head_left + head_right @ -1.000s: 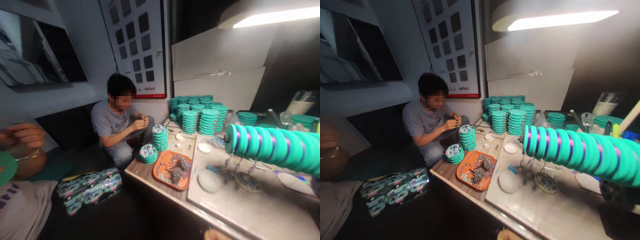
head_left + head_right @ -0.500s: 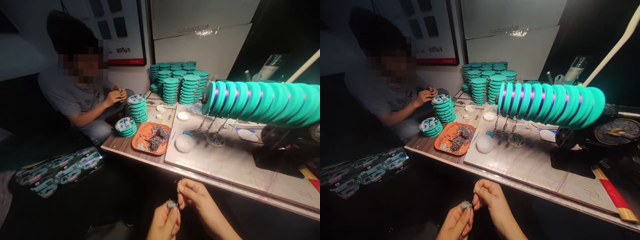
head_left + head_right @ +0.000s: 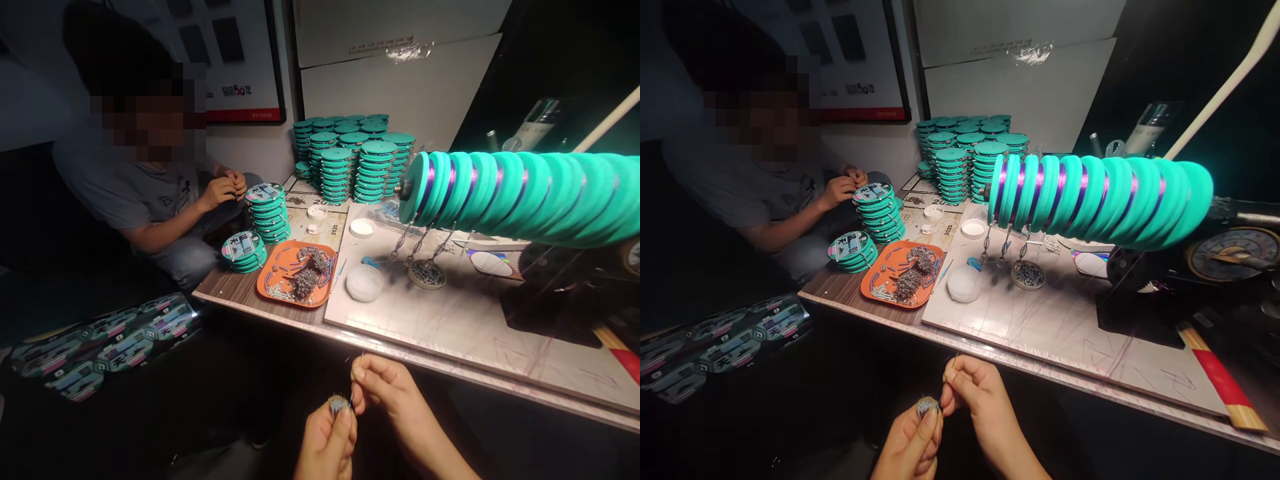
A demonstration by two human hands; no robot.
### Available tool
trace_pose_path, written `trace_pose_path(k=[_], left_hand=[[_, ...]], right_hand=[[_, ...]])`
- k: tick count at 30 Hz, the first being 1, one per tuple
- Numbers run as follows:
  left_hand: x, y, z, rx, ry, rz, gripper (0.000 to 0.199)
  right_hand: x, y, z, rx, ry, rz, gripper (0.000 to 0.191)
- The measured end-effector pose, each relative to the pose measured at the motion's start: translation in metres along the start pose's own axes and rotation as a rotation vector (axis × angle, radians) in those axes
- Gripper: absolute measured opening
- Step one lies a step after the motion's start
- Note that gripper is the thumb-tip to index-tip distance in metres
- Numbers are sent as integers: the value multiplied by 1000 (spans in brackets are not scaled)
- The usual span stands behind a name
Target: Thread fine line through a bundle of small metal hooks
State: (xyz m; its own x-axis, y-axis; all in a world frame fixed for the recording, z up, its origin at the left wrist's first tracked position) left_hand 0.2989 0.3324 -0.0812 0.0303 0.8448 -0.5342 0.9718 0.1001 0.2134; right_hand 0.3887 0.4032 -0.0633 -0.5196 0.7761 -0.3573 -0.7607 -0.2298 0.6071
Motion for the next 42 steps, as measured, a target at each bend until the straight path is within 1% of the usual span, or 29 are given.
trace_pose_path(k=[4, 8, 11, 15, 17, 22, 25, 31, 34, 39, 42], left_hand=[[-3, 0, -4, -2, 30, 90, 49], [-5, 0, -3, -20, 44, 160, 48], [-3, -1, 0, 4, 72, 146, 48], [0, -1, 1, 51, 143, 75, 48], [0, 0, -1, 62, 153, 47, 49], [-3, 0, -5, 73, 73, 41, 49], [-4, -1, -3, 62, 32, 19, 49], [-1, 0, 0, 2, 0, -8, 49], [-2, 0, -1, -13, -13, 15, 48], [-6, -3, -2, -9, 45, 129, 47], [-6, -5, 1, 8, 71, 137, 46]], right_hand=[[-1, 1, 3, 9, 6, 2, 34], [-2, 1, 4, 7, 16, -4, 35], [-2, 1, 4, 6, 19, -15, 36], [-1, 3, 4, 8, 13, -5, 35], [-1, 3, 4, 9, 11, -1, 35], [-1, 2, 5, 7, 8, -10, 36], [0, 1, 5, -1, 2, -22, 36], [1, 1, 5, -17, -4, -37, 37], [1, 1, 5, -21, 6, -43, 37], [0, 2, 5, -17, 9, -37, 37], [0, 1, 5, -10, 5, -41, 37]])
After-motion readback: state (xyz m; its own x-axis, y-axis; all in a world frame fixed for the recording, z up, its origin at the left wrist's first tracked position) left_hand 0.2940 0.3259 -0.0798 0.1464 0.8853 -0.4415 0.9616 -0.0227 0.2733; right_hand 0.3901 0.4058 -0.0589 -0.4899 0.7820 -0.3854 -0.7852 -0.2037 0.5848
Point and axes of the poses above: each hand's wrist, its own x-axis towards the middle knuckle, its own y-axis out of the palm, z = x × y, the point moved 3 cm from there along x, towards the middle knuckle, and after that the axes turned 11 degrees about x, right-handed, at the moved point
